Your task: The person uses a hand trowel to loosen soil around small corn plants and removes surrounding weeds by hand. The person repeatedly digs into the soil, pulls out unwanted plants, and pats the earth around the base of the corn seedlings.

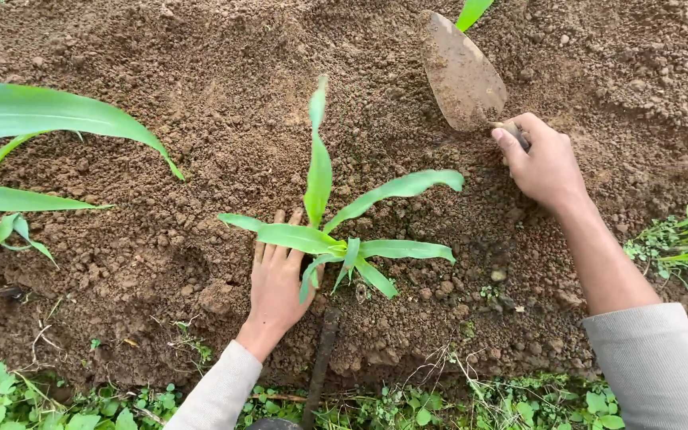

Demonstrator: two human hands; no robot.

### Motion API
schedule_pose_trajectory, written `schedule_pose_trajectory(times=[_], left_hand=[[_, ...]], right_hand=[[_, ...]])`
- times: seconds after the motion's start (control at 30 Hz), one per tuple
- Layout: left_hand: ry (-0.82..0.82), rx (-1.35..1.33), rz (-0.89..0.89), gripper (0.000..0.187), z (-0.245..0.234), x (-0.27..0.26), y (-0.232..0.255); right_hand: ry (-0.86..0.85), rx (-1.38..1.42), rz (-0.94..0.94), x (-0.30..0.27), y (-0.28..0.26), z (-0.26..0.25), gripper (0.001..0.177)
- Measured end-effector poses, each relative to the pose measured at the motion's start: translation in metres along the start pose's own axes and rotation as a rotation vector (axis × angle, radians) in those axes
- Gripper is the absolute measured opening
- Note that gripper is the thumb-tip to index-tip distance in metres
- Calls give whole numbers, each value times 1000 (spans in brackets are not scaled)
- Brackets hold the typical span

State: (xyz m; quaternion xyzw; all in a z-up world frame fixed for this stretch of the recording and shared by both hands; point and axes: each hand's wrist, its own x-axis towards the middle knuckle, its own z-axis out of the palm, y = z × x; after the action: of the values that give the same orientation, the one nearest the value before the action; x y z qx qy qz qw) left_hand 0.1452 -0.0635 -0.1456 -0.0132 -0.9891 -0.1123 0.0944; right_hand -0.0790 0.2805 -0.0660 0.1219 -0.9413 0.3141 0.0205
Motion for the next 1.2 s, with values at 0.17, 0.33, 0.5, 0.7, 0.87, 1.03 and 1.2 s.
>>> schedule_pose_trajectory(times=[0.17,0.33,0.5,0.7,0.87,1.03,1.2], left_hand=[[101,-15,-13,76,-7,6,6],[121,6,-90,77,6,-3,-2],[154,-45,-46,75,-27,-5,14],[-222,-30,-94,72,-76,-37,18],[-658,109,-407,53,-150,-41,44],[-583,-326,-84,56,-159,-37,92],[-821,-694,348,42,-116,13,169]], right_hand=[[-11,-206,127,-6,-12,-20,24],[55,-353,179,-17,-8,-51,28],[-126,-259,496,-29,-14,-59,28],[-241,-252,477,-49,-45,-47,21],[-356,-244,374,-74,-75,-39,21],[-312,-375,193,-96,-69,-25,23],[-266,-467,82,-107,-70,-32,26]])
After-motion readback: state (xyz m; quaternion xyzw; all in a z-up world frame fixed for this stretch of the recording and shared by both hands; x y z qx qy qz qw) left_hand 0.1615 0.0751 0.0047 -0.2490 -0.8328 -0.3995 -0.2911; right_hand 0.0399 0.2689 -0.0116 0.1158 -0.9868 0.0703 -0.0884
